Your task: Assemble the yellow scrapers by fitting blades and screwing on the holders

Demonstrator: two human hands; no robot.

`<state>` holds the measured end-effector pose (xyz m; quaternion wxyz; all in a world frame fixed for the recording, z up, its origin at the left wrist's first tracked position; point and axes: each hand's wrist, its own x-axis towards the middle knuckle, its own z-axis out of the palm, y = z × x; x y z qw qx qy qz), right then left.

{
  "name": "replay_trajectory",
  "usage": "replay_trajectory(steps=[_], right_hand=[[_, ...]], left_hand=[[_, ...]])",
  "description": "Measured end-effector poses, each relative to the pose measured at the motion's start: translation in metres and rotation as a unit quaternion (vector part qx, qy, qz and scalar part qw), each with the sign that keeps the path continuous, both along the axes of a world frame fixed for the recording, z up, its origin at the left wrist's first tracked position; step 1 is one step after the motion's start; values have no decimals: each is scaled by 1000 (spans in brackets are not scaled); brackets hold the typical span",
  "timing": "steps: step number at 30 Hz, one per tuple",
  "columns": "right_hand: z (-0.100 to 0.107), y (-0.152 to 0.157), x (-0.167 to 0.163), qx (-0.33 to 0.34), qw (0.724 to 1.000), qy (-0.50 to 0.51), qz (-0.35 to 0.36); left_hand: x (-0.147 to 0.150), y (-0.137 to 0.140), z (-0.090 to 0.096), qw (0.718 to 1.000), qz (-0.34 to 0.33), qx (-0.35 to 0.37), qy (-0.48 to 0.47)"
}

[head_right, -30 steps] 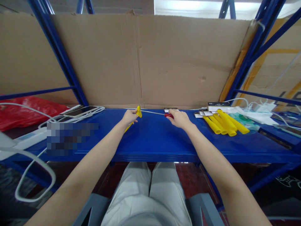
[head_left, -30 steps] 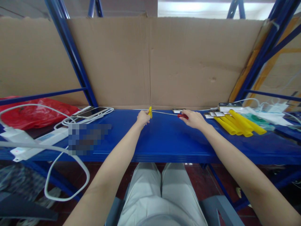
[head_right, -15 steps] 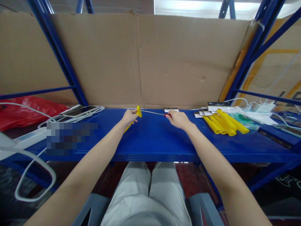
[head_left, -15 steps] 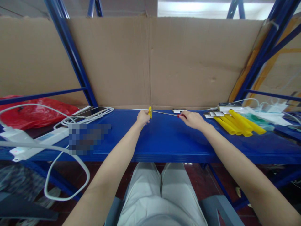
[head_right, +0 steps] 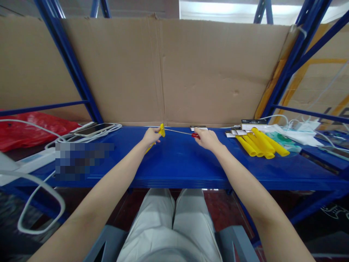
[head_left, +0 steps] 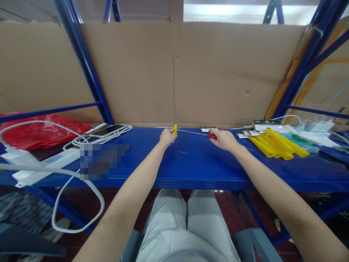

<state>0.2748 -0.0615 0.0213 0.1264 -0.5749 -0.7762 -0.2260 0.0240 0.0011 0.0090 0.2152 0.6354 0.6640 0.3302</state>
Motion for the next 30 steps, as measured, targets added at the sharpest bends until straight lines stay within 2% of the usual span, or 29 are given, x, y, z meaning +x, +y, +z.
replay_trajectory(steps=[7,14,20,26,30], right_hand=[[-1,1,2,-9,1000,23,1],[-3,3,3,-40,997,51,37],[-4,3,0,-25,998,42,25],[-3,3,-2,-80,994,63,41],[-8,9,1,-82,989,106,69]], left_hand=[[-1,3,-1,1000,-1,-2,-4],[-1,1,1,1000,-1,-4,-9],[-2,3,-1,1000,-4,-1,-8],[-2,3,-1,1000,-2,-4,-8],[-2,1,1,1000,-4,-4,-6]])
